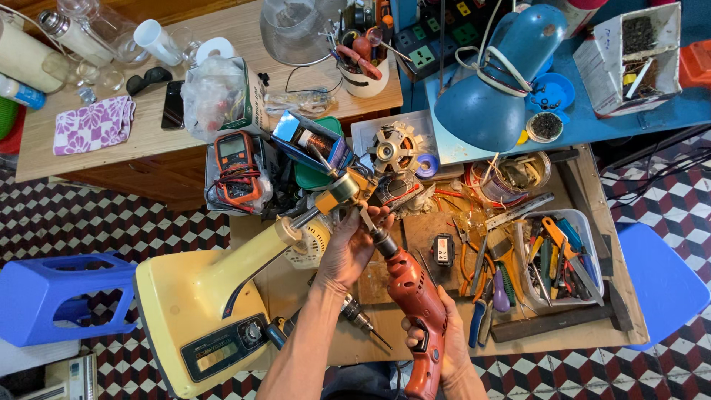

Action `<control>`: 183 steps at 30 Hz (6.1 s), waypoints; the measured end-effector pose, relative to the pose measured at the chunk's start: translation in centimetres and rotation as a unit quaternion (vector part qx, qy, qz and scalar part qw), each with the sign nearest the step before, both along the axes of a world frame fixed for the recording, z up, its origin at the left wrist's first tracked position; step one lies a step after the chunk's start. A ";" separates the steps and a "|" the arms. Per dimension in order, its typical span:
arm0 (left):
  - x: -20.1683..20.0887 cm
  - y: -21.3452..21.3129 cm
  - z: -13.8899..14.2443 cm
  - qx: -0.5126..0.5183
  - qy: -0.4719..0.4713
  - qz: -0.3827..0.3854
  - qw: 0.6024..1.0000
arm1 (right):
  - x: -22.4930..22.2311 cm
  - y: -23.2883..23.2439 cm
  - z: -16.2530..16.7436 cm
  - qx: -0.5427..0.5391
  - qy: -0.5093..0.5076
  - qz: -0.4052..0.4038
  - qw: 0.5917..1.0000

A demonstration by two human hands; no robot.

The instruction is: The person uses a red rotary tool to grind a small metal part held in a vise, then removes and inspects the part. They wipe the part and a larger stator-like component with a cloth, then use a screwdriver to adjust a small component within the stator.

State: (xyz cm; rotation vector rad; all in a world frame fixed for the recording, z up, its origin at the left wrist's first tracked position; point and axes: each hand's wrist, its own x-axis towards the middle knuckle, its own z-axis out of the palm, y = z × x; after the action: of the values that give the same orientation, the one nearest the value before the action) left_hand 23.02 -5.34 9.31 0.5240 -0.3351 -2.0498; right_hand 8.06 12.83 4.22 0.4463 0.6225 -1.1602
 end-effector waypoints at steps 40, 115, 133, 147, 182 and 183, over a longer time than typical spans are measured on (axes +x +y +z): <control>0.7 0.2 -0.7 -0.074 -0.092 0.011 0.993 | 0.4 0.3 -0.3 -0.019 -0.078 0.023 0.997; -0.6 0.3 -1.4 -0.045 -0.166 0.050 0.984 | -0.4 0.3 0.0 -0.013 -0.008 0.000 1.000; 0.1 -0.1 -1.2 -0.052 -0.188 0.053 0.979 | -0.8 0.6 -0.2 -0.007 0.021 0.011 1.000; 0.3 0.1 -1.7 -0.073 -0.176 0.008 0.982 | -0.6 1.1 -0.9 -0.012 -0.020 -0.004 1.000; -0.1 0.3 -2.4 -0.064 -0.154 0.040 0.985 | -0.5 0.2 -0.3 0.010 0.032 -0.006 0.999; -0.2 0.5 -2.5 -0.065 -0.148 0.039 0.986 | -0.5 0.2 -0.3 0.006 0.027 0.001 1.000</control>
State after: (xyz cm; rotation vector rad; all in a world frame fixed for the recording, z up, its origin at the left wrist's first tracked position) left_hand 22.85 -4.88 6.81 0.7514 -0.6101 -1.8602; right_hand 7.56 13.04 3.90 0.4257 0.6767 -1.1700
